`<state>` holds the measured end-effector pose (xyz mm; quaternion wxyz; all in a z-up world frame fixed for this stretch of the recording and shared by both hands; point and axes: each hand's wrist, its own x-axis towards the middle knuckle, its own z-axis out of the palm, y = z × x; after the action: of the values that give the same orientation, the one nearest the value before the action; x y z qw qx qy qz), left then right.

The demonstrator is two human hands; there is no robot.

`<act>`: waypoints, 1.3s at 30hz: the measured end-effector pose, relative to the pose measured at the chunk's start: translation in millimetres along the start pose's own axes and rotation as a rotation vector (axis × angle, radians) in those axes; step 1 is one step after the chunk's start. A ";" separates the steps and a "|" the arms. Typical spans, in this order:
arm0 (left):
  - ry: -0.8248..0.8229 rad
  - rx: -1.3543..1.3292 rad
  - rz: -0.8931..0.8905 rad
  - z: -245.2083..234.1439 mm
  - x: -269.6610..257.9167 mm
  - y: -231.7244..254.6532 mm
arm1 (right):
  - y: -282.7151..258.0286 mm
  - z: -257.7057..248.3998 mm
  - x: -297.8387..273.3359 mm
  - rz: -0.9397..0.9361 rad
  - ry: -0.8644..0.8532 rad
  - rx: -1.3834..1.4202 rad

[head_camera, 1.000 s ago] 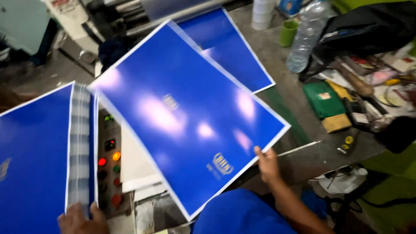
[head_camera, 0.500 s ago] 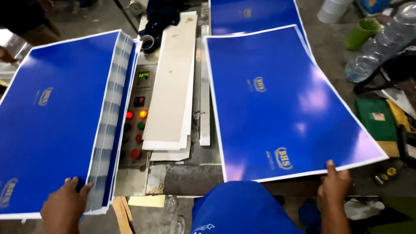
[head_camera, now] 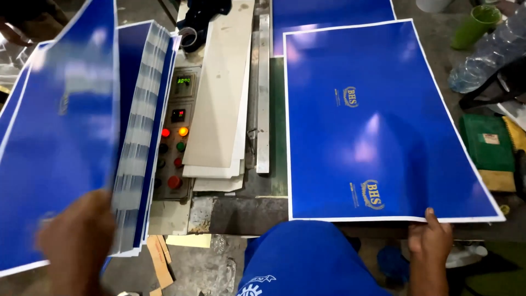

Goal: Feeding printed paper sheets into an industrial lamination machine and stacking the processed sheets.

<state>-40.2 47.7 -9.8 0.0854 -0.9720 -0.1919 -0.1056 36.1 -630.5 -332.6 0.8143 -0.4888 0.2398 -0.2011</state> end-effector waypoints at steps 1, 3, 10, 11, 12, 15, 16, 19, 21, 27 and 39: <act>0.032 0.003 0.012 -11.1 6.8 15.8 | 4.6 -4.7 2.7 0.078 -0.029 0.156; 0.059 -0.140 0.053 -7.2 10.9 49.6 | 6.2 -3.0 -1.9 0.129 -0.001 0.185; 0.122 -0.410 0.110 25.3 17.5 104.9 | 14.4 12.1 -22.8 -0.005 0.019 -0.084; 0.124 -0.410 0.108 25.7 17.6 108.9 | 18.9 11.3 -20.1 -0.006 0.016 -0.083; 0.121 -0.437 0.089 25.8 17.7 112.6 | 23.2 10.7 -17.8 -0.038 0.005 -0.136; 0.145 -0.487 0.058 28.5 19.2 115.9 | 25.2 24.2 -16.2 -0.064 -0.009 -0.230; 0.164 -0.508 0.054 30.2 19.3 115.0 | 24.8 30.3 -18.1 -0.053 0.001 -0.271; 0.172 -0.556 0.024 29.2 19.4 114.5 | 23.5 43.9 -16.5 -0.056 -0.057 -0.320; 0.140 -0.596 -0.009 26.1 21.6 118.3 | 30.2 49.4 -1.2 -0.063 -0.087 -0.333; -0.061 -0.838 -0.070 14.7 28.9 132.5 | 36.4 79.0 57.0 0.076 -0.124 -0.371; -0.180 -1.296 0.096 83.1 22.6 216.6 | 50.9 128.3 -3.6 0.337 -0.528 -0.620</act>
<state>79.3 -124.6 -111.6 -0.5292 -0.8391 -0.0521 -0.1141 113.3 -516.3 -325.1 0.6838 -0.6988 0.1490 0.1480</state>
